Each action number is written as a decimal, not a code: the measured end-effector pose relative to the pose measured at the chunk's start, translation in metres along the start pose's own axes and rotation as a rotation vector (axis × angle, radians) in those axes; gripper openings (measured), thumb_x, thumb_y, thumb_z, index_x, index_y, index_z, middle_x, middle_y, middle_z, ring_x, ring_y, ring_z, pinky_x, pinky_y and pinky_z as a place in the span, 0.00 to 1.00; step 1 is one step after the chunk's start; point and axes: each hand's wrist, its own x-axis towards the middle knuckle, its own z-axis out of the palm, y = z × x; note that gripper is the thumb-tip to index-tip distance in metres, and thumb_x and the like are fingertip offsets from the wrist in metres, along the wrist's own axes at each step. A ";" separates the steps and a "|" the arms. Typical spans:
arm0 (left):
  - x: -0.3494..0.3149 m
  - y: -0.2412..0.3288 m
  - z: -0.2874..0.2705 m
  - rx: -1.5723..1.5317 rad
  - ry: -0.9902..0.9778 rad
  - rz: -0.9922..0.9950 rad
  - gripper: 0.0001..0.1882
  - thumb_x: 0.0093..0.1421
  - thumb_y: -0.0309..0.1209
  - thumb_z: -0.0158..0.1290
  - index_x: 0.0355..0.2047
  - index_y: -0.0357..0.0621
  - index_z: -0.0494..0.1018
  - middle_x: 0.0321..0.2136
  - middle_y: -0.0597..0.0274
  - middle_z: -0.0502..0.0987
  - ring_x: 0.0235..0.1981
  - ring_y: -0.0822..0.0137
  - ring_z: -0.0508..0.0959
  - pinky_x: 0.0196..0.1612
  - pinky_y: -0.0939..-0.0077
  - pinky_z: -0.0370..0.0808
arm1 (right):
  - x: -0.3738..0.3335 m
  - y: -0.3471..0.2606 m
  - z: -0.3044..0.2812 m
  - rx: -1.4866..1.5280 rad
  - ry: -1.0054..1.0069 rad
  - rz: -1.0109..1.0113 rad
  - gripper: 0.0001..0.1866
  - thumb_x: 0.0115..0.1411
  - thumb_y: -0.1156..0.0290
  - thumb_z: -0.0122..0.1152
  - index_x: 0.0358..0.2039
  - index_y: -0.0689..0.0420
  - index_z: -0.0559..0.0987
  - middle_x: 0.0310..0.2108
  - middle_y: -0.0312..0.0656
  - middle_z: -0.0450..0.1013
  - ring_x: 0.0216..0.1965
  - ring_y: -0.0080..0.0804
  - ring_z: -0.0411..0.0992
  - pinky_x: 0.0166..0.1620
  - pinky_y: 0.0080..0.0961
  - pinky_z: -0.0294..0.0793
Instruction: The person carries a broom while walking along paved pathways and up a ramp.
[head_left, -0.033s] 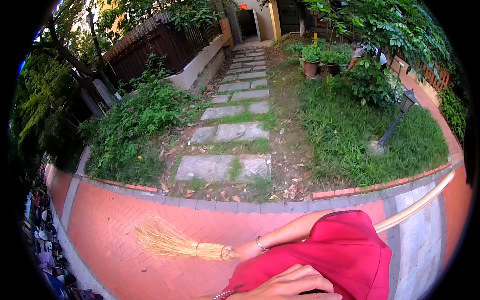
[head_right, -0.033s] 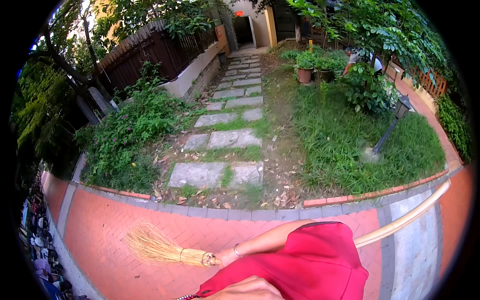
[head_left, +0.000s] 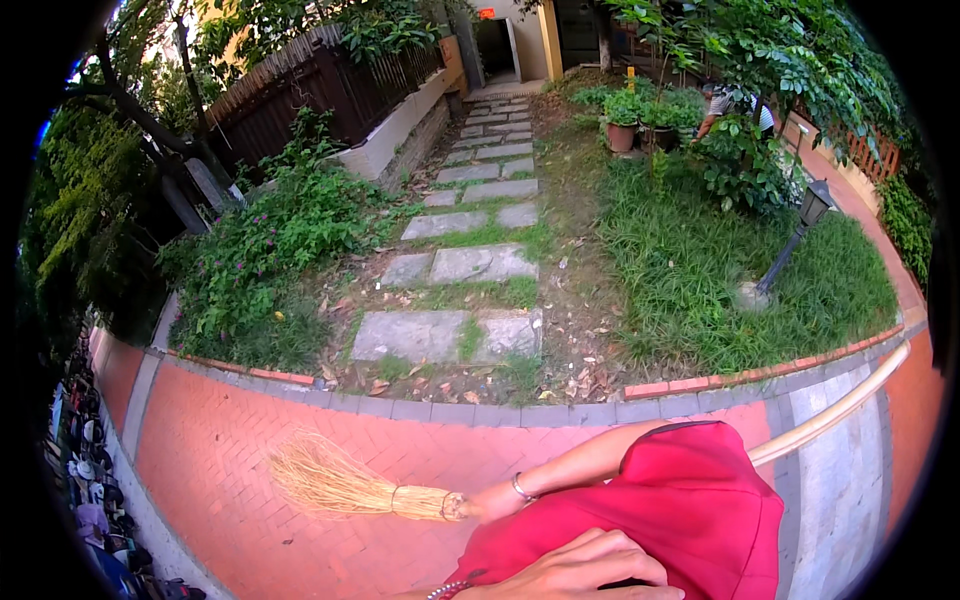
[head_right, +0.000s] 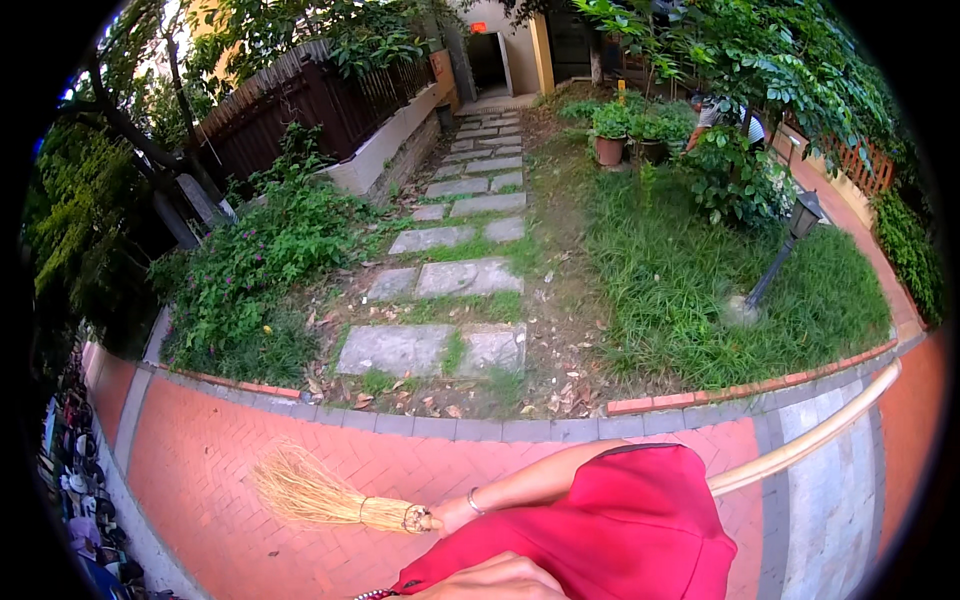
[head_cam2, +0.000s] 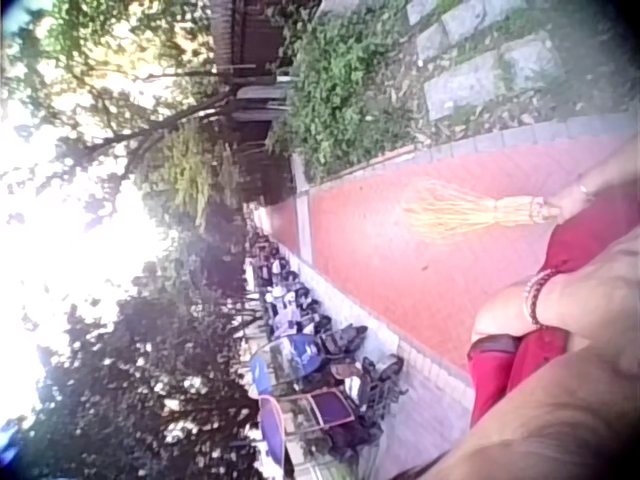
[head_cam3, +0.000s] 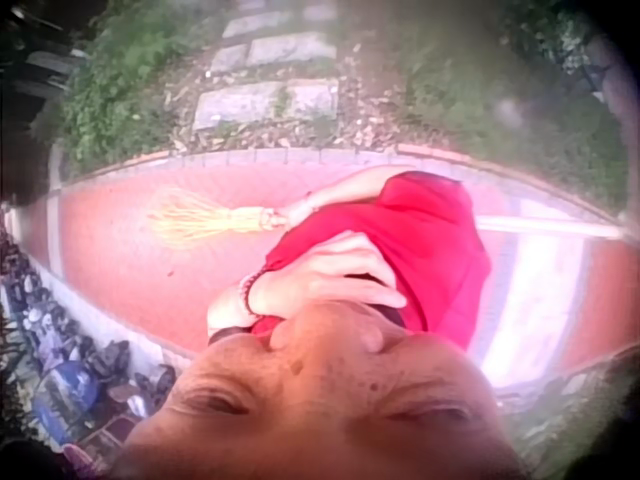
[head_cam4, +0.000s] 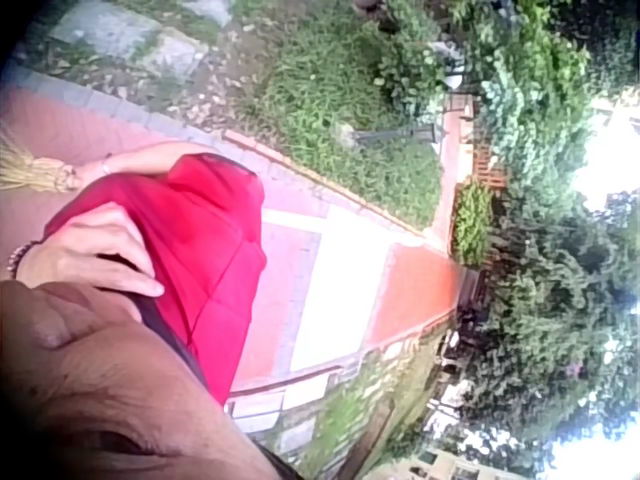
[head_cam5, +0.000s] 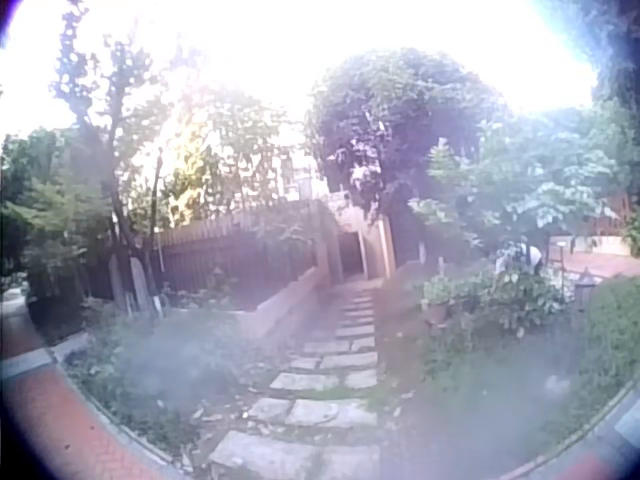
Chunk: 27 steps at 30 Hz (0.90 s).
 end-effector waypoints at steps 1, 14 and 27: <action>0.004 0.001 -0.003 0.009 -0.044 -0.032 0.20 0.50 0.34 0.50 0.43 0.40 0.73 0.36 0.59 0.71 0.37 0.60 0.70 0.41 0.69 0.65 | -0.004 0.006 0.000 -0.002 -0.012 0.005 0.34 0.54 0.75 0.45 0.62 0.62 0.49 0.62 0.54 0.48 0.60 0.42 0.51 0.61 0.26 0.51; -0.001 -0.045 -0.014 -0.076 0.104 -0.125 0.20 0.52 0.37 0.48 0.43 0.42 0.72 0.38 0.59 0.70 0.39 0.59 0.69 0.42 0.68 0.64 | -0.046 -0.053 -0.033 0.141 0.144 0.095 0.22 0.49 0.64 0.54 0.41 0.63 0.65 0.32 0.53 0.72 0.32 0.46 0.72 0.36 0.36 0.69; -0.102 -0.044 -0.091 0.022 0.428 0.010 0.14 0.54 0.34 0.50 0.40 0.41 0.73 0.37 0.59 0.73 0.39 0.61 0.72 0.38 0.70 0.67 | 0.021 -0.117 -0.117 0.008 -0.053 0.216 0.27 0.52 0.59 0.52 0.44 0.70 0.62 0.36 0.62 0.71 0.37 0.56 0.71 0.41 0.41 0.69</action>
